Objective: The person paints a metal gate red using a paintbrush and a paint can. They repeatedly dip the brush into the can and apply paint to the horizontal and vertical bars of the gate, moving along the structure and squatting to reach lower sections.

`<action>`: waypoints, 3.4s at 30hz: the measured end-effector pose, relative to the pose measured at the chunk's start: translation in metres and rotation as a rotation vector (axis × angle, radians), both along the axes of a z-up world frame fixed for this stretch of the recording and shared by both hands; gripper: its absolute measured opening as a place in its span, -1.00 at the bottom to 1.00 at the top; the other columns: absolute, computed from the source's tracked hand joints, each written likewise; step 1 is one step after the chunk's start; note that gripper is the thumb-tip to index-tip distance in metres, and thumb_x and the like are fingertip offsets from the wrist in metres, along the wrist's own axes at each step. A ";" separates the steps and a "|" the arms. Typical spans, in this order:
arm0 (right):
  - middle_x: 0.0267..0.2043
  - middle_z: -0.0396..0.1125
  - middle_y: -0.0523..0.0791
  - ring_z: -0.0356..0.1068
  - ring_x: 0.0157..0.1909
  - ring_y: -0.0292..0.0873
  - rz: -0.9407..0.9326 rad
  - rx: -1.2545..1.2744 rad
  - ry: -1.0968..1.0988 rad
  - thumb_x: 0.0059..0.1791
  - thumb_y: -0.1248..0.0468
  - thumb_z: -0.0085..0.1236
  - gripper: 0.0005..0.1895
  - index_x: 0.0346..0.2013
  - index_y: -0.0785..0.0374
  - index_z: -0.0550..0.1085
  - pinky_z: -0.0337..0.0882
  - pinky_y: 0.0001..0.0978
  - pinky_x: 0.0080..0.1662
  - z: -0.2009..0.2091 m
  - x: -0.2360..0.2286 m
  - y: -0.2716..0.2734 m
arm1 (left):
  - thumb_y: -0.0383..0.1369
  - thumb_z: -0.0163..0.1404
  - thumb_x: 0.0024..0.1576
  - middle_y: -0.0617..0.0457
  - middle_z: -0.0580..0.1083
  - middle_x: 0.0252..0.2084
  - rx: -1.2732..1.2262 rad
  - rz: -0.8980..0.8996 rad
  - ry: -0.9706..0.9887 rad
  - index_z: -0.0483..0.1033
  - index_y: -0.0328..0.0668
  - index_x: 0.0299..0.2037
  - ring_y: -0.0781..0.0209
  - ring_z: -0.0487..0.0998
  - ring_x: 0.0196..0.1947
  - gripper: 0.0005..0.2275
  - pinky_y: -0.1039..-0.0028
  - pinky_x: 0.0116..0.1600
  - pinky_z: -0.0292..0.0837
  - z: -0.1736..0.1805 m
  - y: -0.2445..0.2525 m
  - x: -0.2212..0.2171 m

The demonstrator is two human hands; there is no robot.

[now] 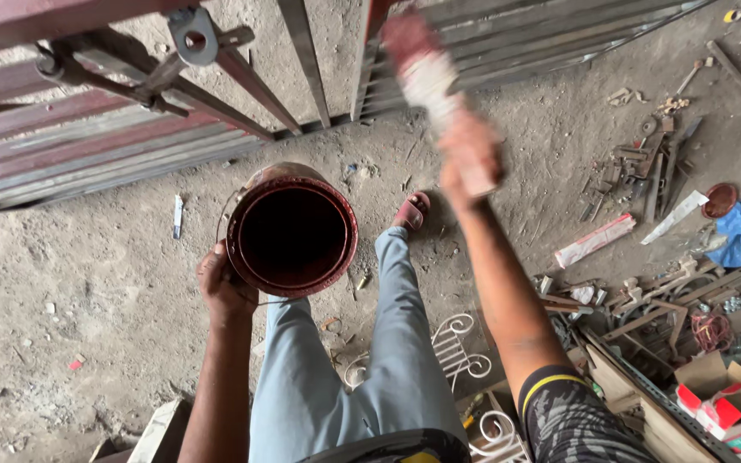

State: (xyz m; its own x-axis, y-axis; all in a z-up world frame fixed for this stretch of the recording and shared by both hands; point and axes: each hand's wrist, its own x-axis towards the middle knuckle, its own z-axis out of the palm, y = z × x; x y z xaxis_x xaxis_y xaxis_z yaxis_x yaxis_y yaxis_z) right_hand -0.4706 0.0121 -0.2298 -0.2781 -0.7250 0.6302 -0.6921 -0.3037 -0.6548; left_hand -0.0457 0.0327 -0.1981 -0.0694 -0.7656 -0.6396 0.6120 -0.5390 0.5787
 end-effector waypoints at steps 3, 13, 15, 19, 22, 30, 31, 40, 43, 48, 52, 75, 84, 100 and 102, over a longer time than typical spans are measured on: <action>-0.02 0.38 -0.02 0.41 0.04 -0.03 -0.124 -0.159 -0.308 0.10 0.39 0.19 -0.85 -0.10 0.31 0.39 0.54 -0.09 0.12 0.032 -0.037 -0.023 | -0.39 -0.08 0.32 0.19 0.28 -0.56 0.011 -0.006 -0.014 0.33 -0.13 -0.46 0.42 0.28 -0.63 -0.75 0.61 -0.54 0.22 0.004 0.001 -0.002; 0.02 0.44 0.02 0.50 0.14 0.00 0.206 0.076 -0.194 0.18 0.20 0.24 -0.73 -0.10 0.39 0.46 0.56 -0.27 0.14 0.098 -0.063 -0.077 | -0.35 -0.03 0.29 0.18 0.32 -0.61 0.012 -0.007 -0.049 0.36 -0.11 -0.50 0.40 0.33 -0.67 -0.74 0.60 -0.58 0.29 -0.007 0.015 0.005; 0.01 0.45 0.00 0.50 0.06 -0.06 0.154 0.086 -0.149 0.16 0.19 0.26 -0.72 -0.11 0.40 0.47 0.54 -0.31 0.10 0.099 -0.063 -0.080 | -0.35 0.00 0.30 0.20 0.29 -0.64 -0.056 -0.019 -0.009 0.34 -0.07 -0.53 0.41 0.30 -0.71 -0.70 0.57 -0.61 0.29 -0.011 0.020 0.005; 0.06 0.43 -0.01 0.49 0.14 -0.03 0.244 0.133 -0.227 0.20 0.20 0.24 -0.73 -0.07 0.39 0.45 0.55 -0.35 0.10 0.089 -0.076 -0.067 | -0.36 0.00 0.30 0.20 0.28 -0.63 -0.014 -0.009 -0.034 0.32 -0.06 -0.53 0.41 0.29 -0.69 -0.70 0.59 -0.60 0.27 -0.015 0.024 0.002; -0.01 0.46 -0.01 0.47 0.02 -0.08 0.180 0.094 -0.163 0.12 0.27 0.27 -0.78 -0.13 0.40 0.49 0.49 -0.30 0.06 0.079 -0.083 -0.040 | -0.36 -0.02 0.28 0.21 0.28 -0.65 0.028 -0.004 -0.060 0.34 -0.07 -0.53 0.43 0.28 -0.73 -0.73 0.61 -0.66 0.23 -0.012 0.024 0.001; 0.06 0.40 0.00 0.47 0.21 -0.02 0.125 0.068 -0.578 0.11 0.33 0.22 -0.82 -0.06 0.36 0.46 0.57 -0.20 0.23 0.009 -0.040 -0.011 | -0.38 -0.07 0.32 0.24 0.25 -0.61 0.047 -0.014 -0.003 0.31 -0.08 -0.49 0.46 0.24 -0.69 -0.73 0.65 -0.62 0.17 -0.010 0.021 -0.004; 0.06 0.41 0.00 0.47 0.21 -0.01 0.125 0.107 -0.542 0.13 0.34 0.21 -0.84 -0.06 0.36 0.46 0.58 -0.21 0.22 -0.001 -0.036 -0.014 | -0.38 -0.07 0.32 0.24 0.24 -0.62 0.042 -0.026 -0.009 0.31 -0.08 -0.50 0.47 0.24 -0.70 -0.72 0.65 -0.63 0.15 -0.011 0.021 -0.005; 0.00 0.45 0.02 0.52 0.14 -0.05 0.113 0.118 -0.406 0.11 0.38 0.17 -0.91 -0.12 0.36 0.50 0.62 -0.21 0.14 -0.018 -0.081 -0.044 | -0.35 -0.07 0.30 0.23 0.24 -0.64 0.078 -0.054 -0.055 0.32 -0.09 -0.51 0.46 0.20 -0.74 -0.73 0.63 -0.69 0.08 -0.009 0.020 -0.010; 0.01 0.45 0.02 0.51 0.16 -0.02 0.224 0.180 -0.461 0.15 0.43 0.18 -0.97 -0.12 0.34 0.50 0.63 -0.16 0.15 -0.020 -0.080 -0.054 | -0.37 -0.08 0.34 0.21 0.26 -0.61 0.048 -0.071 -0.022 0.30 -0.09 -0.51 0.44 0.22 -0.68 -0.70 0.60 -0.61 0.13 -0.010 0.023 -0.017; 0.05 0.43 -0.01 0.48 0.22 -0.04 0.345 0.282 -0.451 0.14 0.46 0.20 -0.92 -0.10 0.33 0.46 0.56 -0.13 0.25 0.003 -0.101 -0.058 | -0.36 -0.10 0.31 0.27 0.23 -0.67 0.148 -0.036 -0.046 0.28 -0.01 -0.55 0.50 0.16 -0.78 -0.69 0.66 -0.75 0.05 -0.005 0.023 -0.024; 0.00 0.47 -0.03 0.52 0.16 -0.05 0.229 0.258 -0.525 0.15 0.43 0.18 -0.98 -0.14 0.30 0.50 0.57 -0.26 0.01 -0.001 -0.102 -0.054 | -0.36 -0.10 0.30 0.23 0.25 -0.66 0.072 -0.067 -0.006 0.28 -0.02 -0.56 0.45 0.20 -0.75 -0.69 0.63 -0.69 0.12 -0.008 0.023 -0.023; 0.01 0.37 -0.03 0.44 0.09 -0.10 -0.239 0.145 -0.456 0.03 0.58 0.08 -0.79 -0.12 0.26 0.44 0.62 -0.21 0.09 -0.048 -0.032 -0.010 | -0.36 -0.06 0.35 0.21 0.25 -0.66 -0.026 -0.188 -0.004 0.30 -0.04 -0.57 0.45 0.17 -0.76 -0.65 0.58 -0.72 0.08 -0.019 0.013 -0.051; 0.08 0.31 -0.07 0.37 0.16 -0.12 -0.393 -0.026 -0.325 0.01 0.58 0.01 -0.69 -0.01 0.21 0.36 0.47 -0.20 0.24 -0.034 -0.127 -0.017 | -0.36 -0.11 0.35 0.22 0.26 -0.59 0.094 -0.132 0.002 0.31 -0.05 -0.51 0.41 0.28 -0.64 -0.69 0.58 -0.55 0.21 -0.028 0.012 -0.062; 0.10 0.41 -0.01 0.41 0.19 -0.08 -0.336 -0.006 -0.565 0.17 0.52 0.14 -0.83 -0.08 0.24 0.37 0.53 -0.29 0.13 -0.002 -0.282 0.050 | -0.38 -0.10 0.30 0.23 0.23 -0.48 -0.024 -0.178 -0.104 0.31 -0.05 -0.41 0.40 0.27 -0.50 -0.81 0.59 -0.42 0.22 -0.047 0.014 -0.174; 0.19 0.30 -0.01 0.35 0.29 -0.04 -0.373 0.136 -0.851 0.13 0.46 0.18 -0.71 0.08 0.26 0.31 0.52 -0.17 0.22 0.022 -0.233 0.087 | -0.47 -0.05 0.32 0.23 0.25 -0.35 -0.330 -0.328 -0.324 0.30 -0.04 -0.36 0.43 0.26 -0.35 -0.81 0.61 -0.27 0.22 -0.051 0.015 -0.208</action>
State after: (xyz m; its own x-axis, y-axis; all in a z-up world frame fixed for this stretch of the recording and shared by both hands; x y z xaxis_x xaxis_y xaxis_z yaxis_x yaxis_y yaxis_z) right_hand -0.7032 0.0986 -0.2080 -0.8356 -0.5488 0.0246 -0.0014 -0.0426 -0.9991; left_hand -0.2536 0.0481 -0.2487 -0.1776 -0.9001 -0.3978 0.2063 -0.4293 0.8793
